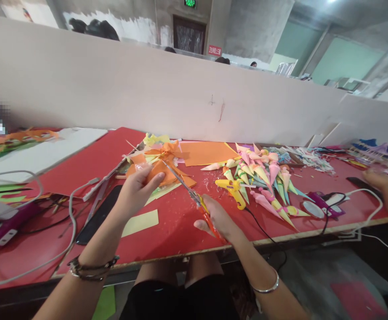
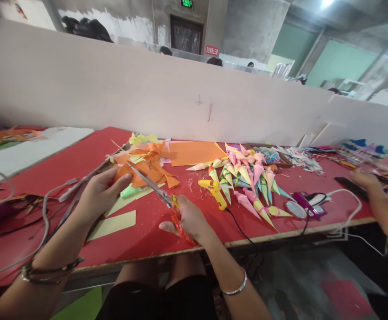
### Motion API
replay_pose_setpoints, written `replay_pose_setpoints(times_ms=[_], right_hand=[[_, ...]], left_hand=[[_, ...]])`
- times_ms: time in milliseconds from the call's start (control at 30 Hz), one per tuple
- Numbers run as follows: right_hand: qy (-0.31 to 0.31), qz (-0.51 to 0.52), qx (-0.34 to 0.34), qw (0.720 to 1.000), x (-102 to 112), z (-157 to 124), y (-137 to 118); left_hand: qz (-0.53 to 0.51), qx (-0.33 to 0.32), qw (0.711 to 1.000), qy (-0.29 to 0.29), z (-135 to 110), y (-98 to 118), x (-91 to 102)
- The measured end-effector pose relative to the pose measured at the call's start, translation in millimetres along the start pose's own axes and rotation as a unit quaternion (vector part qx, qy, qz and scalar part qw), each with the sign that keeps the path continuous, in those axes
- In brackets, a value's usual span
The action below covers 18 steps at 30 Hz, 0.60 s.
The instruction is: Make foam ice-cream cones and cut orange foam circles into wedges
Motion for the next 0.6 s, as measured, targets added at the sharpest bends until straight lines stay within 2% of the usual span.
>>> replay_pose_setpoints(times_ms=[233,467,600], right_hand=[[-0.032,0.016,-0.012,0.999,-4,1,1],[-0.027,0.045,0.001,0.999,-5,-1,1],[-0.024,0.059,-0.037,0.997,-6,-1,6]], left_hand=[[0.021,-0.025,0.998,-0.047,-3,4,-3.2],[0.008,0.006,0.998,-0.068,-9,-5,-6.3],[0.002,0.011,0.997,-0.074,-12,-8,-9.4]])
Point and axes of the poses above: each hand's wrist, its own z-axis towards the middle knuckle, its own x-axis out of the back of the hand, y = z × x, the point moved 4 cm from there along z, towards the middle knuckle, and after that the axes turned 15 degrees about -x, right-handed, at the moved point
